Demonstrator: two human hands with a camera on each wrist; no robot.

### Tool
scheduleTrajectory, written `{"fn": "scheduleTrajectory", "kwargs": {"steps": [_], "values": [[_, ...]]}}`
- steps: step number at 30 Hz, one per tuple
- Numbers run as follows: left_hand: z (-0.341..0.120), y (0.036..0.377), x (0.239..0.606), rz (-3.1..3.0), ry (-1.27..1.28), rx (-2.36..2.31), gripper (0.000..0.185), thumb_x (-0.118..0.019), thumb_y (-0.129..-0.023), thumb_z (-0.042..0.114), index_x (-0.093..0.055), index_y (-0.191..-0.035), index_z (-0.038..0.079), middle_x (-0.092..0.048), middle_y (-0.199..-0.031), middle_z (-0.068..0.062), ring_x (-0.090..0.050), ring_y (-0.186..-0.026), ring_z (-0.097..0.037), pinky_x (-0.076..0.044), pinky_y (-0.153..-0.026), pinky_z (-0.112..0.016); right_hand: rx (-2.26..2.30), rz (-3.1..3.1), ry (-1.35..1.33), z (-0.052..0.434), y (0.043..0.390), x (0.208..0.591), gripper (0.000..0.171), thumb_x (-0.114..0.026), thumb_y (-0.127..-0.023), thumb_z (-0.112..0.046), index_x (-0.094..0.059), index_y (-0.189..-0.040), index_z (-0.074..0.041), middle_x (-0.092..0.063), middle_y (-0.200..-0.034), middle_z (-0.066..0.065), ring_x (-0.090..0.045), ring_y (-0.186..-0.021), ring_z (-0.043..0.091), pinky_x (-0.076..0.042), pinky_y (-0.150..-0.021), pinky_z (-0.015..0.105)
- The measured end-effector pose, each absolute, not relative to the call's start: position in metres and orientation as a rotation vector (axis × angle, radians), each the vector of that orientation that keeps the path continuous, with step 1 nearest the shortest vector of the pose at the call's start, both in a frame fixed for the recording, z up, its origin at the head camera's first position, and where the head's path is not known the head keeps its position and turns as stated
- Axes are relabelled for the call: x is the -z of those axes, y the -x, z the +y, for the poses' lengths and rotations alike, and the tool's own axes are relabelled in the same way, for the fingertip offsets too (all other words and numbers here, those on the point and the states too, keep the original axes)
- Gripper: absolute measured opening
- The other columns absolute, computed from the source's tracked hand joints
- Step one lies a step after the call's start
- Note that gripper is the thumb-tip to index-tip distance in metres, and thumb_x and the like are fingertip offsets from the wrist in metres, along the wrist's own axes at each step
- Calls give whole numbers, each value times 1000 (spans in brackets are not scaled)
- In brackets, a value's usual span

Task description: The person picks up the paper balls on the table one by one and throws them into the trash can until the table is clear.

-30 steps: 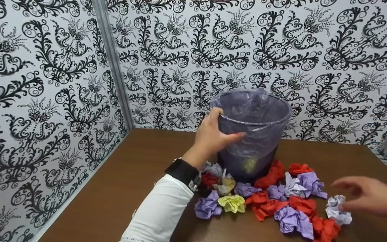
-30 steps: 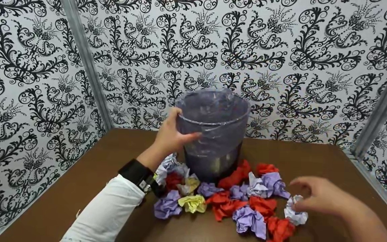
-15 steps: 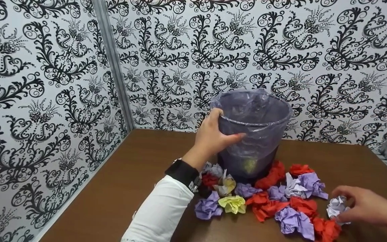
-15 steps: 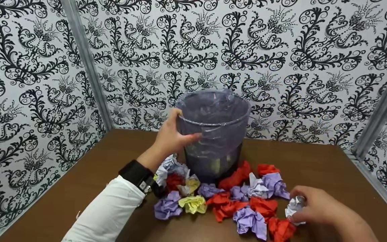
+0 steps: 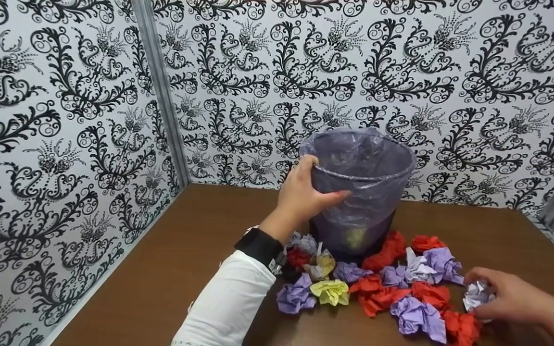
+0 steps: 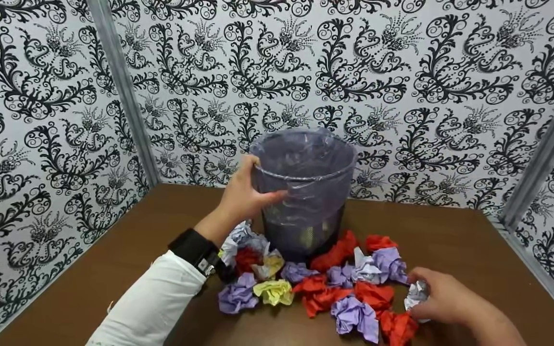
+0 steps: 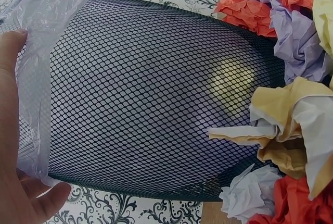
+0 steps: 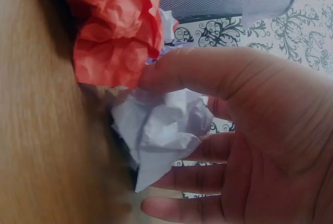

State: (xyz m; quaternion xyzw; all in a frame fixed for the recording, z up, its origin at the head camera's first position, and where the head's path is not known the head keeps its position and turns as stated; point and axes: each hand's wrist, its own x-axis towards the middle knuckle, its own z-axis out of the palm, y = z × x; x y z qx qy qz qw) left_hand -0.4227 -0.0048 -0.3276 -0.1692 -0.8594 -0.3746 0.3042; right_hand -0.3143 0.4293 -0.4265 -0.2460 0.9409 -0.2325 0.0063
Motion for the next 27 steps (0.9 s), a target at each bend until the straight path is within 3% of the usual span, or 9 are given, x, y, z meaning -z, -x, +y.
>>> {"fn": "scheduleTrajectory", "kwargs": {"steps": [12, 27], "values": [[-6, 422, 326, -2287, 452, 1034, 88, -65, -46, 89, -44, -110, 32, -53, -101, 14, -54, -90, -7, -49, -73, -30, 711, 2993, 737, 432, 315, 424, 46, -82, -64, -16, -57, -102, -17, -57, -85, 0, -50, -71, 2, -44, -57, 22], [-6, 422, 327, -2283, 445, 1012, 89, -65, -46, 90, -44, -110, 32, -54, -99, 13, -54, -88, -7, -48, -71, -30, 718, 3147, 792, 443, 308, 411, 42, -81, -61, -12, -56, -94, -23, -56, -79, -8, -49, -67, 0, -42, -53, 22]]}}
